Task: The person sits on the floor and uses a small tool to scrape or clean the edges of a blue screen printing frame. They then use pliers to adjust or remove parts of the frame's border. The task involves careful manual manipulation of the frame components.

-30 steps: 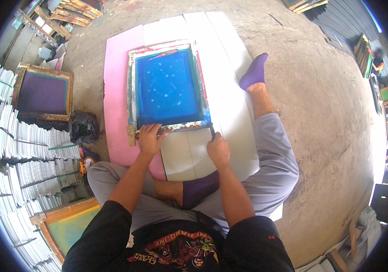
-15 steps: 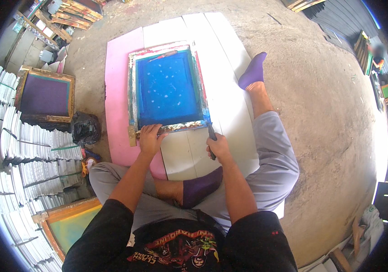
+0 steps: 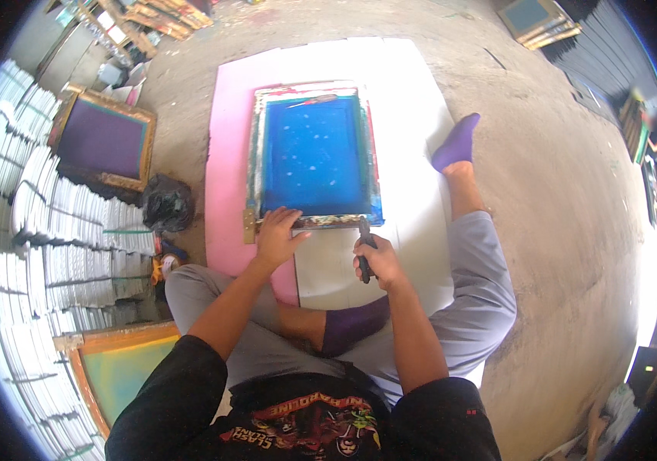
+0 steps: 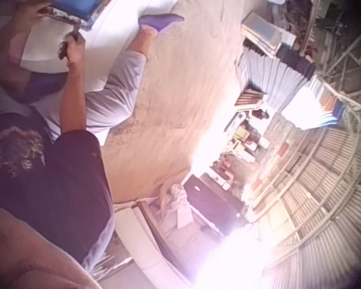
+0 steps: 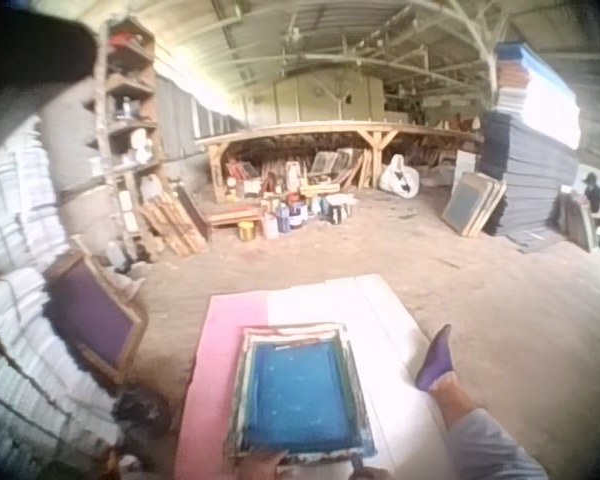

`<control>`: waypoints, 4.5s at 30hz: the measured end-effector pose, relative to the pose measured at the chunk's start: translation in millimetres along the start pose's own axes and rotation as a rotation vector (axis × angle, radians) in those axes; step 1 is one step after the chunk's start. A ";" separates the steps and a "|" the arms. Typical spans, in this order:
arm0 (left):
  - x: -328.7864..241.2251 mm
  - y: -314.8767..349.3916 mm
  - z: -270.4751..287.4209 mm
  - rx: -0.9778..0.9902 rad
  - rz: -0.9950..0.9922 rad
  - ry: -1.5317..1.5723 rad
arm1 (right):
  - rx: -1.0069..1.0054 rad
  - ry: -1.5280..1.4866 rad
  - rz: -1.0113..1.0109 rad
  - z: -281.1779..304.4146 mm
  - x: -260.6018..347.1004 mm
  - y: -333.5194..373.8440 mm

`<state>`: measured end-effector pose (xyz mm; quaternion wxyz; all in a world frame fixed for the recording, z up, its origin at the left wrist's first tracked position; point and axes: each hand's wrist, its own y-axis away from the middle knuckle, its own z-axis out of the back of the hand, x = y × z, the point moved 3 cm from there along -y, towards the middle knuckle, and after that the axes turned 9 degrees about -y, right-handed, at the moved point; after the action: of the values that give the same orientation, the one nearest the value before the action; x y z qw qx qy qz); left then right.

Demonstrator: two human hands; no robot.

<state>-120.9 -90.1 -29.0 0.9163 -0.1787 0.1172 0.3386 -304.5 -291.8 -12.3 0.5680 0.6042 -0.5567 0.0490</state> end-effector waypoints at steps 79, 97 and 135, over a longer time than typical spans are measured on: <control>-68.9 3.7 -39.5 0.229 -0.140 -0.102 | -0.504 1.187 0.177 42.8 -26.7 -33.1; -73.7 3.1 -44.3 0.283 -0.111 -0.083 | -0.472 1.109 0.129 39.1 7.4 -13.5; 77.1 48.9 67.7 0.090 0.331 0.417 | 0.491 0.301 -0.155 -176.0 -58.8 -25.3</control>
<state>-89.6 16.6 -5.6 0.8116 -0.1820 0.3458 0.4343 -207.2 -131.9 -7.4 0.4832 0.7502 -0.3897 0.2277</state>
